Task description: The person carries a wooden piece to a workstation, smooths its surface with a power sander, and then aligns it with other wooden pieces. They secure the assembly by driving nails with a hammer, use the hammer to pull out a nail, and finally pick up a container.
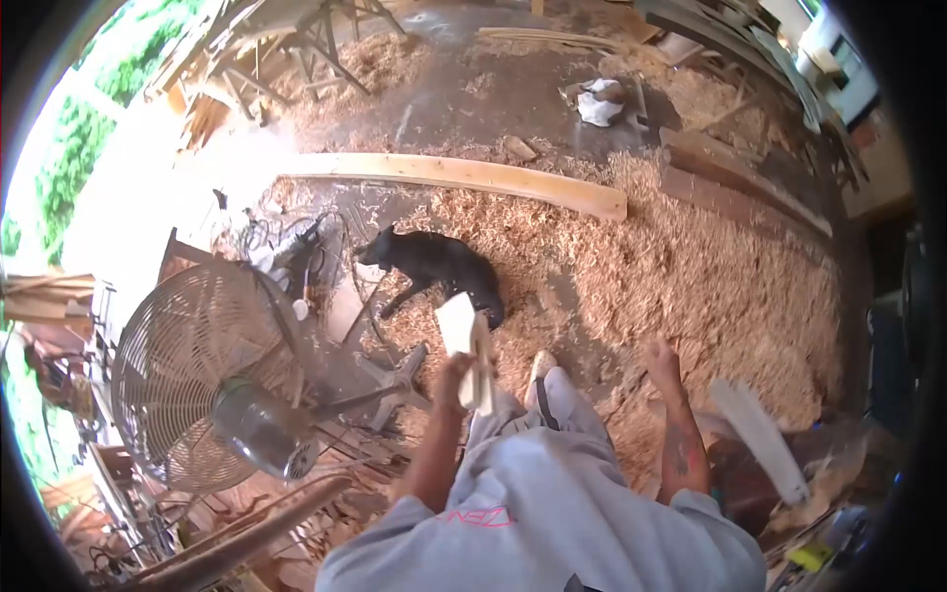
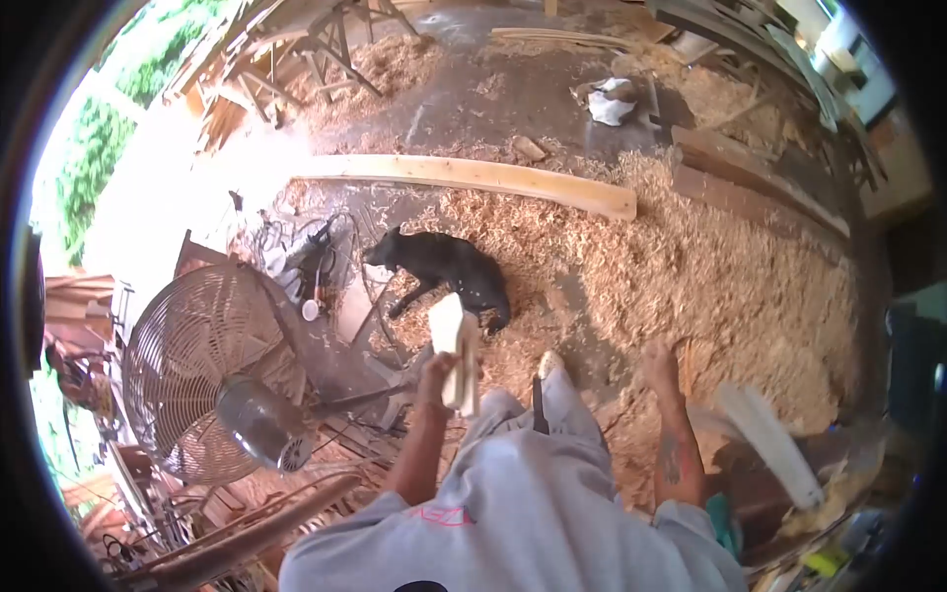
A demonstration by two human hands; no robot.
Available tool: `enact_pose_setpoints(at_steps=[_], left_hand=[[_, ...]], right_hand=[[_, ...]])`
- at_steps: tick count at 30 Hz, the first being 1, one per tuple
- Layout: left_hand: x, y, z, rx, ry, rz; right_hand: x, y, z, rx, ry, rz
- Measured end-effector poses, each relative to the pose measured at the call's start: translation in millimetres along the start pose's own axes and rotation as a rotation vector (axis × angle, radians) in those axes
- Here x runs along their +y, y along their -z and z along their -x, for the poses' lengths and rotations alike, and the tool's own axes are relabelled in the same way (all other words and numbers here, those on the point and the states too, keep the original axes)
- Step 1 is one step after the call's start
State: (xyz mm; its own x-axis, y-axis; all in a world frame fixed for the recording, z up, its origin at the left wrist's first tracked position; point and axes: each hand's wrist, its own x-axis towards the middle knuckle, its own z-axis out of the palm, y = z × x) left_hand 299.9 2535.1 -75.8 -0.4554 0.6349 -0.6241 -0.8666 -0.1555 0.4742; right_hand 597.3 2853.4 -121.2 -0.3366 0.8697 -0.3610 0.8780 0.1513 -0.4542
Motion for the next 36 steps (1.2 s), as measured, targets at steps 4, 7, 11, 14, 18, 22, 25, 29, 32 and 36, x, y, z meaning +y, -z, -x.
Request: enact_pose_setpoints(at_steps=[4, 7, 11, 14, 18, 22, 25, 29, 32, 36], left_hand=[[66.4, -39.6, -60.4, 0.057, -0.168, -0.016], [104.2, -58.2, -103.0, 0.13, -0.224, 0.08], [141.4, -68.3, -171.3, 0.234, -0.311, 0.298], [166.7, -51.7, -239.4, 0.331, -0.25, 0.373], [236.0, -69.9, -310.4, 0.301, -0.368, 0.663], [294.8, -83.5, -298.6, 0.457, -0.51, 0.598], [331.1, -65.4, -292.8, 0.497, -0.671, 0.744], [350.4, -35.5, -294.3, 0.653, -0.896, 0.945], [358.5, 1.2, -307.6, 0.684, -1.036, 0.961], [394.2, 13.2, -317.6, 0.903, -1.018, 1.012]], right_hand=[[-107.2, 56.0, -117.5, 0.02, 0.273, -0.06], [-187.7, 63.6, -168.2, -0.167, 0.406, 0.033], [-280.3, 51.3, -268.1, -0.41, 0.545, 0.143], [-313.5, 37.6, -346.2, -0.506, 0.548, 0.197], [-282.8, 1.0, -491.9, -0.287, 0.556, 0.126], [-276.0, 14.9, -544.6, -0.674, 0.628, 0.72], [-322.1, -2.5, -565.5, -0.797, 0.592, 0.816], [-427.0, -50.0, -607.8, -0.889, 0.76, 0.937], [-555.9, -97.5, -636.5, -0.872, 0.986, 1.083], [-771.4, -190.9, -712.2, -0.595, 1.212, 1.119]])
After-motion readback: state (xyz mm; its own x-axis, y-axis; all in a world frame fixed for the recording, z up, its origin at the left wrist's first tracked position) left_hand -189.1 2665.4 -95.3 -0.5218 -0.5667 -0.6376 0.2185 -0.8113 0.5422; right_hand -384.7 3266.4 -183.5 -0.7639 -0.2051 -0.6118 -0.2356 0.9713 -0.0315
